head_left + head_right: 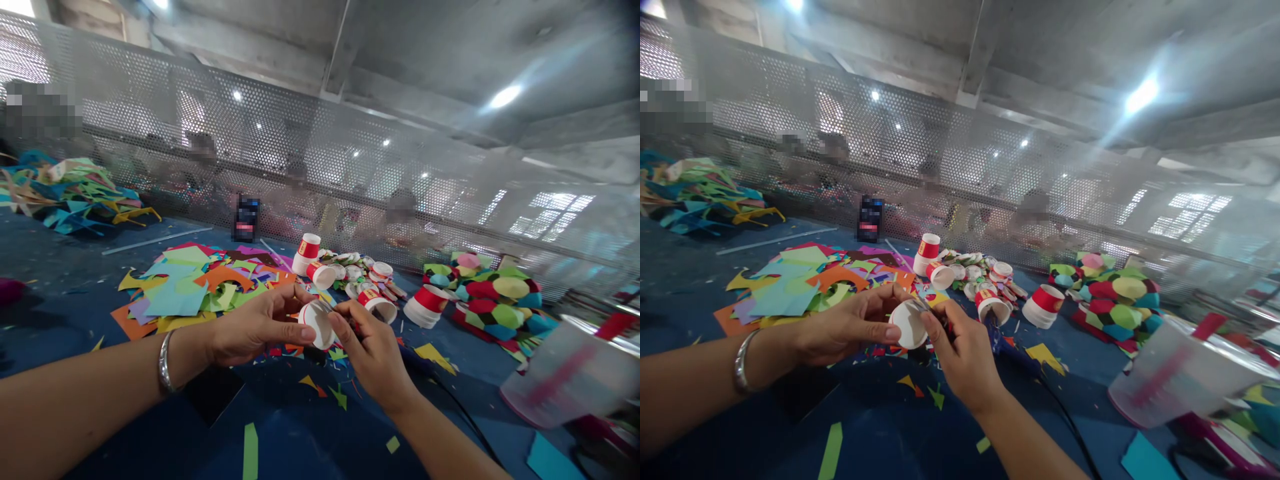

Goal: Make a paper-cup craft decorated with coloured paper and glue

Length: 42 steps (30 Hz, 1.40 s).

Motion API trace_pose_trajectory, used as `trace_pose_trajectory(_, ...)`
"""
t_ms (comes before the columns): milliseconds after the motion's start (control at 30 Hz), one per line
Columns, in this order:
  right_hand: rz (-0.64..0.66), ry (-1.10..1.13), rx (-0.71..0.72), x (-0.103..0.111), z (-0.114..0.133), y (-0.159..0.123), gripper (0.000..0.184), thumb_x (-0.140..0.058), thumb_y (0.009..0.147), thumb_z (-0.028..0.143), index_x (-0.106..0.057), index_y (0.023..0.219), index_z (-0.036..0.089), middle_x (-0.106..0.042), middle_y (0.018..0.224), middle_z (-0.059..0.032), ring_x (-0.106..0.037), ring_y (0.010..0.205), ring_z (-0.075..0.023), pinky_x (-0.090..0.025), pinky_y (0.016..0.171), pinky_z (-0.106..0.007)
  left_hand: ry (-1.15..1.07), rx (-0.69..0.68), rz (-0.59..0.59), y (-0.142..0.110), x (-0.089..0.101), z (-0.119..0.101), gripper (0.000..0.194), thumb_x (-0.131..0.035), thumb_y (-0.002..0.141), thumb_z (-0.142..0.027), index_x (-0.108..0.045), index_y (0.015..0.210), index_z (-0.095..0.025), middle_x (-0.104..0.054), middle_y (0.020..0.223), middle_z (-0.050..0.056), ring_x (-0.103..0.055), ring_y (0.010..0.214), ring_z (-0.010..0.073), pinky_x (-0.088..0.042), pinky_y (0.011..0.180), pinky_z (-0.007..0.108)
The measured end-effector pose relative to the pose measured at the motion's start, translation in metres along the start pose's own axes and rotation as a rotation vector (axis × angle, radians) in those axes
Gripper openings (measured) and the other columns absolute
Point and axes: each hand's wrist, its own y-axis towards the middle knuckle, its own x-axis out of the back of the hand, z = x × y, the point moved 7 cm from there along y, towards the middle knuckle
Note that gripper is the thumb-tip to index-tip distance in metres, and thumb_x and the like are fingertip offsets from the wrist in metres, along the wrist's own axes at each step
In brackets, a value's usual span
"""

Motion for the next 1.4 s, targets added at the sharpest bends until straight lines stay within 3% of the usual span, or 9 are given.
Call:
trace_pose_trajectory(233, 0.009, 0.020, 0.017, -0.0003, 0.0056, -0.0001, 0.028, -0.049, 0.101, 0.041, -0.057, 0.084, 0.020, -0.050, 0.066, 0.0039, -0.042, 0.059, -0.0121, -0.032, 0.055, -0.025, -0.041, 0.043, 0.040, -0.0002, 0.0021, 0.0032, 0.038, -0.079, 0.078, -0.017, -0.058, 0.109, -0.016, -0.066, 0.104, 0.005, -0.066, 0.094, 0.0147, -0.050, 0.086, 0.027)
trace_pose_trajectory(500, 0.033, 0.046, -0.009, -0.0014, 0.0021, 0.0007, 0.029, -0.048, 0.102, 0.042, -0.058, 0.084, 0.020, -0.048, 0.065, 0.0042, -0.041, 0.059, -0.0121, -0.031, 0.054, -0.025, -0.120, 0.053, 0.070, 0.0024, 0.0044, 0.0004, 0.034, -0.079, 0.077, -0.015, -0.061, 0.106, -0.016, -0.067, 0.100, 0.004, -0.069, 0.089, 0.0147, -0.055, 0.082, 0.026)
trace_pose_trajectory(700, 0.038, 0.051, 0.003, -0.0020, 0.0039, -0.0011, 0.030, -0.048, 0.102, 0.041, -0.058, 0.084, 0.020, -0.047, 0.065, 0.0042, -0.040, 0.059, -0.0120, -0.031, 0.055, -0.026, -0.130, 0.102, 0.133, 0.0013, 0.0080, 0.0029, 0.038, -0.078, 0.080, -0.026, -0.059, 0.110, -0.015, -0.069, 0.104, 0.010, -0.072, 0.095, 0.0225, -0.056, 0.078, 0.024)
trace_pose_trajectory(900, 0.044, 0.060, 0.002, -0.0024, 0.0049, 0.0007, 0.030, -0.047, 0.102, 0.041, -0.057, 0.084, 0.020, -0.048, 0.067, 0.0038, -0.041, 0.060, -0.0126, -0.032, 0.056, -0.026, -0.140, 0.094, 0.195, 0.0020, 0.0097, 0.0043, 0.029, -0.070, 0.087, -0.027, -0.059, 0.111, -0.016, -0.069, 0.102, 0.011, -0.073, 0.087, 0.0179, -0.054, 0.071, 0.018)
trace_pose_trajectory(1167, 0.050, 0.048, 0.000, -0.0035, 0.0038, -0.0001, 0.031, -0.046, 0.102, 0.042, -0.055, 0.081, 0.021, -0.046, 0.066, 0.0039, -0.040, 0.060, -0.0131, -0.031, 0.056, -0.027, -0.152, 0.092, 0.251, 0.0014, 0.0028, 0.0016, 0.028, -0.066, 0.090, -0.029, -0.062, 0.113, -0.015, -0.069, 0.103, 0.012, -0.072, 0.096, 0.0228, -0.055, 0.073, 0.019)
trace_pose_trajectory(1400, 0.033, 0.041, -0.015, -0.0020, -0.0002, 0.0007, 0.032, -0.048, 0.102, 0.044, -0.056, 0.082, 0.020, -0.046, 0.065, 0.0039, -0.040, 0.060, -0.0127, -0.031, 0.055, -0.026, -0.157, 0.083, 0.208, 0.0034, 0.0043, 0.0025, 0.036, -0.060, 0.094, -0.034, -0.063, 0.121, -0.011, -0.072, 0.097, 0.014, -0.072, 0.086, 0.0176, -0.055, 0.072, 0.018)
